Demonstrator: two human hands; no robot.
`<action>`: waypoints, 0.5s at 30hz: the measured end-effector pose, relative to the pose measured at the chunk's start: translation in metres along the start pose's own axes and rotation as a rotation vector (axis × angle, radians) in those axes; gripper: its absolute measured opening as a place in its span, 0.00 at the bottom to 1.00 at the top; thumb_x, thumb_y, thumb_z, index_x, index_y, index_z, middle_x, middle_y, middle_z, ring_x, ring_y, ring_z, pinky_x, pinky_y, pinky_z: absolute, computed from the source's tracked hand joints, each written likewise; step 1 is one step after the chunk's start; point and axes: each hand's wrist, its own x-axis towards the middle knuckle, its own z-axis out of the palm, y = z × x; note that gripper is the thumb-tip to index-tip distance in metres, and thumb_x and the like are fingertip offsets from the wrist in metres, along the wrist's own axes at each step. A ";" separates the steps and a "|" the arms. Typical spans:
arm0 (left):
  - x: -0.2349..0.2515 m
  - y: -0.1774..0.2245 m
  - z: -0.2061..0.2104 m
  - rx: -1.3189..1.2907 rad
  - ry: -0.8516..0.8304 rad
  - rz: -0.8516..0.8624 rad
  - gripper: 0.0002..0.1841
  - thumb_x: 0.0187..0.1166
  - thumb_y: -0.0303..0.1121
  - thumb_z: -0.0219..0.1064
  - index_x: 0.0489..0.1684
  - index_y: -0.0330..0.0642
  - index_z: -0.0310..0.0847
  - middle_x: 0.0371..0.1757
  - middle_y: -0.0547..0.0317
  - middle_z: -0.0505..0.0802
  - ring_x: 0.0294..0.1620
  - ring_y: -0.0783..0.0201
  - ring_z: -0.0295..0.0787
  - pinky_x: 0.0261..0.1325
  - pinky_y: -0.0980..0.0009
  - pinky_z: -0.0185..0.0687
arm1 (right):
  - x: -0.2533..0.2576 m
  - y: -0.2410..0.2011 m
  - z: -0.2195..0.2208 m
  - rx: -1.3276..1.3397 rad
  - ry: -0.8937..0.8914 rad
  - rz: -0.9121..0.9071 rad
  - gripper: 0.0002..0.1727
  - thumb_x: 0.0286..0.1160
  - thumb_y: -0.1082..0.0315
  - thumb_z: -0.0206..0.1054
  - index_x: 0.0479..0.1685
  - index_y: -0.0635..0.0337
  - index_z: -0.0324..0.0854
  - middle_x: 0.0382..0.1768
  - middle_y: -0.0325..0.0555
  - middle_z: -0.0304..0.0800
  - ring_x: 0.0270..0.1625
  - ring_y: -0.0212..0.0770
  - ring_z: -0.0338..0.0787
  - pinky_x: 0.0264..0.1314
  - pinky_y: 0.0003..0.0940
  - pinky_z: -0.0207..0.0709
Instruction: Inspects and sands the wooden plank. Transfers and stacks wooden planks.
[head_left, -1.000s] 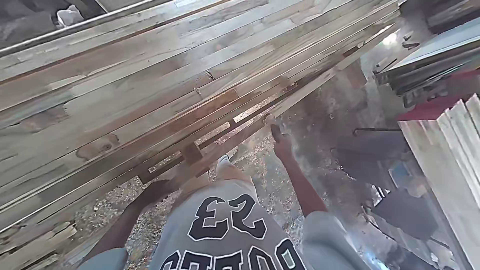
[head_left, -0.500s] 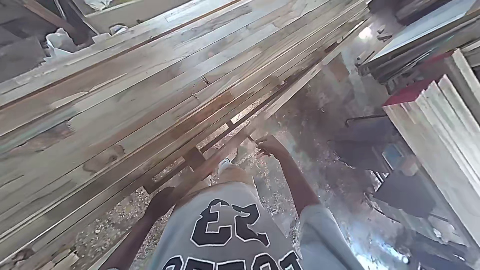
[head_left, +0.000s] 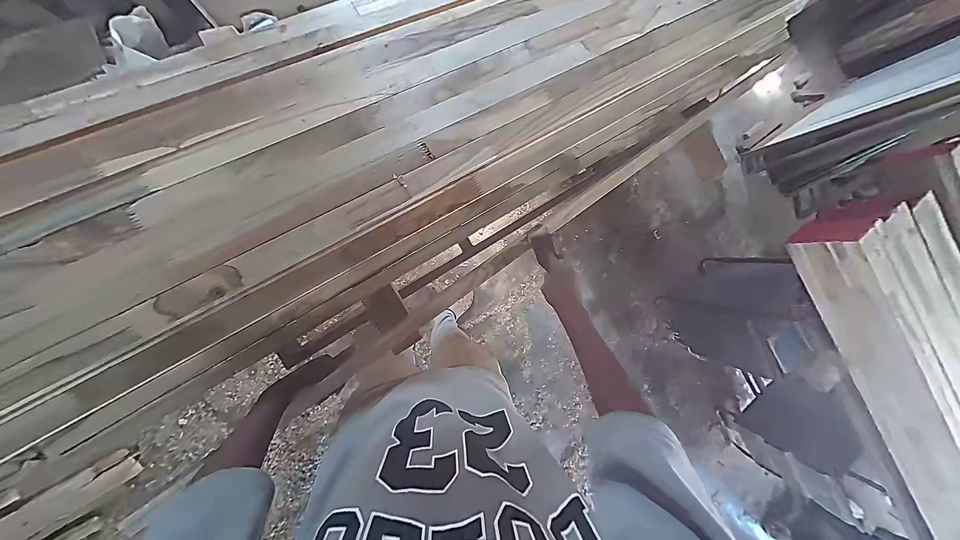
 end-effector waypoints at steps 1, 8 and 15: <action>0.000 0.001 0.001 0.021 0.009 -0.005 0.54 0.80 0.78 0.31 0.61 0.31 0.84 0.58 0.31 0.91 0.61 0.38 0.89 0.66 0.34 0.78 | -0.008 0.002 -0.012 -0.048 -0.062 0.015 0.36 0.73 0.70 0.65 0.87 0.43 0.70 0.83 0.65 0.68 0.66 0.64 0.88 0.63 0.61 0.84; -0.008 0.005 0.015 0.069 0.117 0.013 0.54 0.83 0.75 0.34 0.52 0.22 0.84 0.57 0.23 0.89 0.65 0.30 0.86 0.68 0.31 0.74 | 0.013 0.000 -0.029 0.576 -0.065 0.101 0.24 0.72 0.70 0.71 0.70 0.65 0.79 0.48 0.60 0.93 0.40 0.50 0.96 0.47 0.50 0.91; -0.010 0.001 0.021 0.243 0.238 0.063 0.48 0.89 0.68 0.34 0.48 0.26 0.87 0.52 0.27 0.92 0.63 0.31 0.88 0.66 0.32 0.78 | -0.022 -0.004 -0.019 0.367 0.060 -0.134 0.30 0.80 0.67 0.66 0.83 0.62 0.71 0.70 0.63 0.84 0.66 0.55 0.89 0.72 0.51 0.80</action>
